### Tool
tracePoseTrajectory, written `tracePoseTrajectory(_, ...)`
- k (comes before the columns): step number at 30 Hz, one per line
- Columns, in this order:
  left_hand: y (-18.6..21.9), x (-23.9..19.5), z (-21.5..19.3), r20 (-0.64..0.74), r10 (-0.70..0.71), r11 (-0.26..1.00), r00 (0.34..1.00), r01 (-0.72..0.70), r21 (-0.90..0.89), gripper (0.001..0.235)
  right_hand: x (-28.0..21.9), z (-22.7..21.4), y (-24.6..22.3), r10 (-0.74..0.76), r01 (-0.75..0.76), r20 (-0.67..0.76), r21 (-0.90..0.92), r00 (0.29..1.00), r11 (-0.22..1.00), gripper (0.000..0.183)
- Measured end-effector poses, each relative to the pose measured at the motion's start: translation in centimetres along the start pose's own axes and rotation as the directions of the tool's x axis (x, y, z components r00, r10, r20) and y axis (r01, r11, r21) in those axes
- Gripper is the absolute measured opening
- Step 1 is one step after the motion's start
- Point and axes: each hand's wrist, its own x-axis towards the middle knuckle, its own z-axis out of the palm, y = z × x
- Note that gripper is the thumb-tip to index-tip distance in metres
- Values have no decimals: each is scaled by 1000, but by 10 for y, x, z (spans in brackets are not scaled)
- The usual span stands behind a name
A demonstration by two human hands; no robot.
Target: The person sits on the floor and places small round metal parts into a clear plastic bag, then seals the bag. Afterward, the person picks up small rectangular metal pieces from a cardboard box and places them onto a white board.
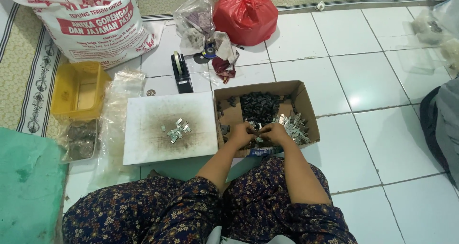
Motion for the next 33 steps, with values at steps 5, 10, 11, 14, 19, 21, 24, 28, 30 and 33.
tracePoseTrajectory(5, -18, 16, 3, -23, 14, 999, 1000, -15, -37, 35, 1, -3, 4, -3, 3, -1, 230, 1000, 973, 32)
tracePoseTrajectory(10, 15, -7, -5, 18, 0, 997, 1000, 1, -74, 42, 11, 0, 12, -5, 9, -18, 226, 1000, 974, 36)
tracePoseTrajectory(11, 26, -16, -9, 23, 14, 999, 1000, -13, -46, 43, 16, -1, 17, -9, 15, -25, 250, 1000, 968, 36)
tracePoseTrajectory(14, 28, -15, -4, 20, 14, 1000, 1000, -14, 13, 41, 18, -1, 20, -42, 50, -39, 248, 998, 968, 34)
tracePoseTrajectory(19, 3, 7, 13, -32, -25, 999, 999, 26, 43, 36, 4, -8, 4, -104, 122, -85, 249, 991, 961, 33)
tracePoseTrajectory(21, -19, 28, 26, -46, -46, 999, 998, 45, -26, 34, 6, -8, 8, -99, 114, -58, 371, 993, 922, 45)
tracePoseTrajectory(24, -48, 48, 36, -45, -88, 996, 995, 86, -37, 41, 14, -8, 18, -113, 126, -57, 384, 992, 915, 45)
tracePoseTrajectory(28, -9, 16, 21, -38, -91, 993, 995, 88, -76, 43, 18, -7, 22, -130, 140, -52, 435, 990, 889, 50)
tracePoseTrajectory(30, 10, 1, 13, -26, -65, 987, 998, 60, -149, 45, 18, -7, 21, -140, 143, -44, 494, 989, 858, 53)
tracePoseTrajectory(33, -18, 22, 25, -49, -78, 985, 996, 70, -160, 43, 9, -10, 10, -112, 119, -46, 536, 993, 835, 58)
